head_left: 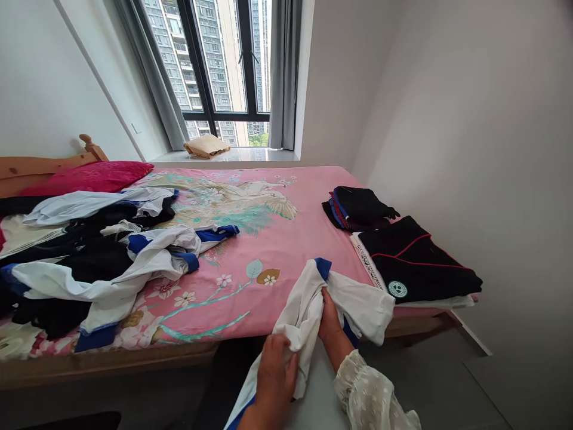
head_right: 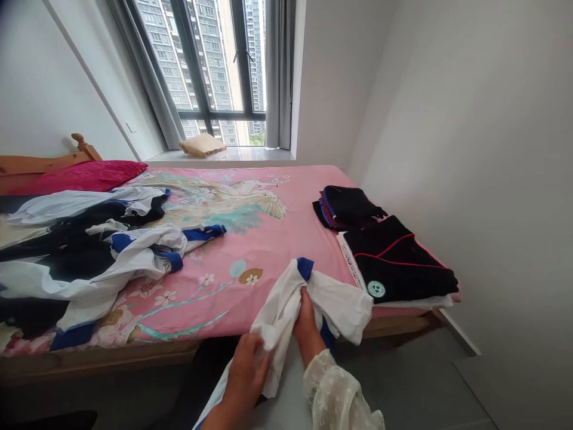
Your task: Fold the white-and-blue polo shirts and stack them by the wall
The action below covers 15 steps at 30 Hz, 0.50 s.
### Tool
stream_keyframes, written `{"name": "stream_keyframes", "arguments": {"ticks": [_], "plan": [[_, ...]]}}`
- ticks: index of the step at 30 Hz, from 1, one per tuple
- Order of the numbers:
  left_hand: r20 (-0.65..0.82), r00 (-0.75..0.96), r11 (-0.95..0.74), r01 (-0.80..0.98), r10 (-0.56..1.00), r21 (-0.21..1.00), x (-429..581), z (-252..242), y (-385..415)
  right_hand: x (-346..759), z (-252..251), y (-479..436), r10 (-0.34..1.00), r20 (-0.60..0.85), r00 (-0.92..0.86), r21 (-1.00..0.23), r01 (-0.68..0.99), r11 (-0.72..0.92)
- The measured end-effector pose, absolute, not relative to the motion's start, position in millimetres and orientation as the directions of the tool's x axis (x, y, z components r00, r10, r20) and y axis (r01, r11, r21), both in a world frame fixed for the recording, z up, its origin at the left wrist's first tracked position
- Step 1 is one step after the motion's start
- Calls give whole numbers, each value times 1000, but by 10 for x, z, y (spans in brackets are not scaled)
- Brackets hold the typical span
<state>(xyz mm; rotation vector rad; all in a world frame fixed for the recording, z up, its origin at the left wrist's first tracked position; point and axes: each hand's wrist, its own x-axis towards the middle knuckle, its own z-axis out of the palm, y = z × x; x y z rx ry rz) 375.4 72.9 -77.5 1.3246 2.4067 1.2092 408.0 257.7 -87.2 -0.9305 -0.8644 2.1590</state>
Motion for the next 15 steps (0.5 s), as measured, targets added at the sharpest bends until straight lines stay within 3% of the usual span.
{"name": "stream_keyframes", "arguments": {"ticks": [2, 6, 8, 12, 15], "plan": [[262, -653, 332, 639, 711, 693, 3638, -873, 731, 4078, -851, 2579, 725, -386, -570, -724, -300, -621], [122, -703, 416, 541, 700, 731, 3419, -956, 746, 4071, -830, 2575, 701, -429, -570, -649, -346, -678], [118, -712, 424, 533, 693, 732, 3341, -912, 748, 4076, -824, 2577, 707, -433, -559, -635, -367, -679], [186, -615, 295, 595, 766, 748, 3284, -692, 739, 4093, -823, 2596, 685, -446, -576, -593, -383, -708], [128, -581, 165, 424, 804, 890, 3324, -522, 733, 4089, -839, 2591, 651, -459, -605, -550, -381, -743]]}}
